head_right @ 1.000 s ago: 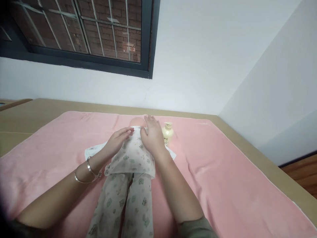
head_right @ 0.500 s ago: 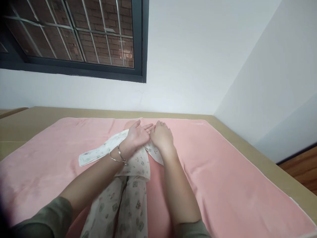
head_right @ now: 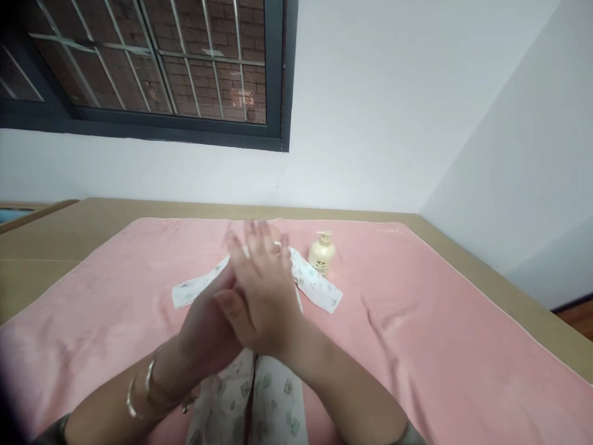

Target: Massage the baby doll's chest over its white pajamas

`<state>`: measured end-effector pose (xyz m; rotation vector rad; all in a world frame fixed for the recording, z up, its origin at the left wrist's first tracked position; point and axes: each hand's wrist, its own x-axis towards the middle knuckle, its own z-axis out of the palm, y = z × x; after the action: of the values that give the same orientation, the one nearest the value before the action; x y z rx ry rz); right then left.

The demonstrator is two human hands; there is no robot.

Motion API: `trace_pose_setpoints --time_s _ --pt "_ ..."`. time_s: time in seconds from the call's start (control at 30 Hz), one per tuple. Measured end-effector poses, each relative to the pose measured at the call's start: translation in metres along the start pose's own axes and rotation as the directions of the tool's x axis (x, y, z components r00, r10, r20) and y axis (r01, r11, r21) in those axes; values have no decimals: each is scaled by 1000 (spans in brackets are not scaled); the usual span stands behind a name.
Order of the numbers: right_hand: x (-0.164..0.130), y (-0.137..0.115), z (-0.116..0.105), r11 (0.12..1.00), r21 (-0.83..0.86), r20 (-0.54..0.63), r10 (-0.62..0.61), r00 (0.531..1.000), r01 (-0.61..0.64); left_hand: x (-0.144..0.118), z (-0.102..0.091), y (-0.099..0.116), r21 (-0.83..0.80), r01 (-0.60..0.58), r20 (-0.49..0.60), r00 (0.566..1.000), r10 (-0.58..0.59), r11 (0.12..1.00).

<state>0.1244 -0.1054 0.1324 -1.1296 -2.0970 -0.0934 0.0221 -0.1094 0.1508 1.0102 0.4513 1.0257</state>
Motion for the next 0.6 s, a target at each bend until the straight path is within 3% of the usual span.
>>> trace_pose_setpoints --time_s 0.07,0.13,0.23,0.3,0.43,0.6 --pt "2 9 -2 996 -39 -72 79 994 -82 -15 1 9 -128 11 110 994 3 992" --pt "0 8 3 995 -54 -127 81 989 -88 -24 -5 18 -166 -35 138 989 58 986" --pt "-10 -14 16 993 -20 -111 -118 987 117 -26 -22 32 -167 -115 49 991 125 979" --pt "-18 -31 22 968 12 -38 -250 968 250 -22 -31 37 -157 -143 -12 990 143 977" --pt "-23 -36 18 957 52 43 -288 957 286 -14 -37 21 -195 -129 0 991 131 972" --pt "-6 3 6 968 64 -144 -231 962 242 -28 -30 -6 -5 -140 199 970 139 990"
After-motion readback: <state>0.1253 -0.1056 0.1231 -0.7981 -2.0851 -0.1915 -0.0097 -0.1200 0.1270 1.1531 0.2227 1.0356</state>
